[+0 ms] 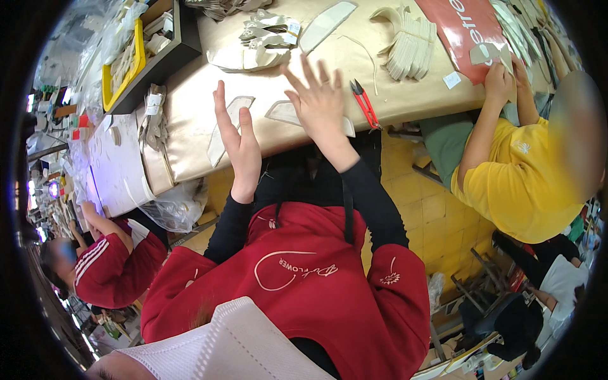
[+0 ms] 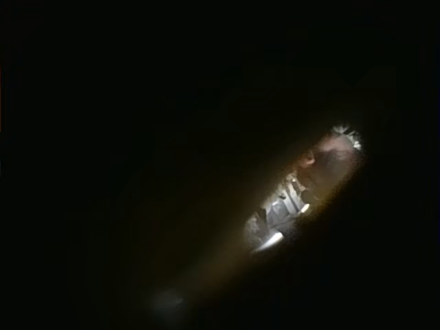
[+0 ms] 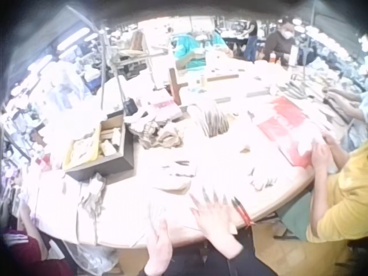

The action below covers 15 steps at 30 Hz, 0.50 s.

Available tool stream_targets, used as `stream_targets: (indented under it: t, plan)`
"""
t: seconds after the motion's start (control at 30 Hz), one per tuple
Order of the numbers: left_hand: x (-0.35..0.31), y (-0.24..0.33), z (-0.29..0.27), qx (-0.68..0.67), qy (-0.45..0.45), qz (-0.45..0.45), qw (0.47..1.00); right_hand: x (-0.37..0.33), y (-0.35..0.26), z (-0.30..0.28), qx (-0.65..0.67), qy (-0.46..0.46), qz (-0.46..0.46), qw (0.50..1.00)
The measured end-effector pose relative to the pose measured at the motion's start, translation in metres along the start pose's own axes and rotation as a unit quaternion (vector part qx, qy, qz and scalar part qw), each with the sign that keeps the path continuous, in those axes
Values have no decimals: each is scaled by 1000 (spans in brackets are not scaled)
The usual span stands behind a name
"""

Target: The person trims the edges of small fabric pieces using a red utility knife. They handle the pieces one at a time, cut along the edges, and stack the trimmed pieces on the table.

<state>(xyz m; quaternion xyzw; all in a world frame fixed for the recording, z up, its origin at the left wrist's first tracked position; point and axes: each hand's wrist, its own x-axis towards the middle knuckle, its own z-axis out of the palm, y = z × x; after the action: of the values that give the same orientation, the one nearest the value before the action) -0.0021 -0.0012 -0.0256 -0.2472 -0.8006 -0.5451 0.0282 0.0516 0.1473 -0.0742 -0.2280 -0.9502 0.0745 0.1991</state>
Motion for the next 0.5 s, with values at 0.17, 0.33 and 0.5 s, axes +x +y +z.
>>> stream_targets:
  t: [0.17, 0.33, 0.5]
  plan:
    - [15, -3, -13, -14, 27, -3, 1000, 2, 1, 28, -61, -103, -5, 993]
    - [21, -47, -59, -11, 97, -63, 993, 8, -18, 19, 22, 32, -30, 999]
    - [11, -87, -107, -21, 138, -148, 979, 30, -54, 49, -72, 71, -153, 983]
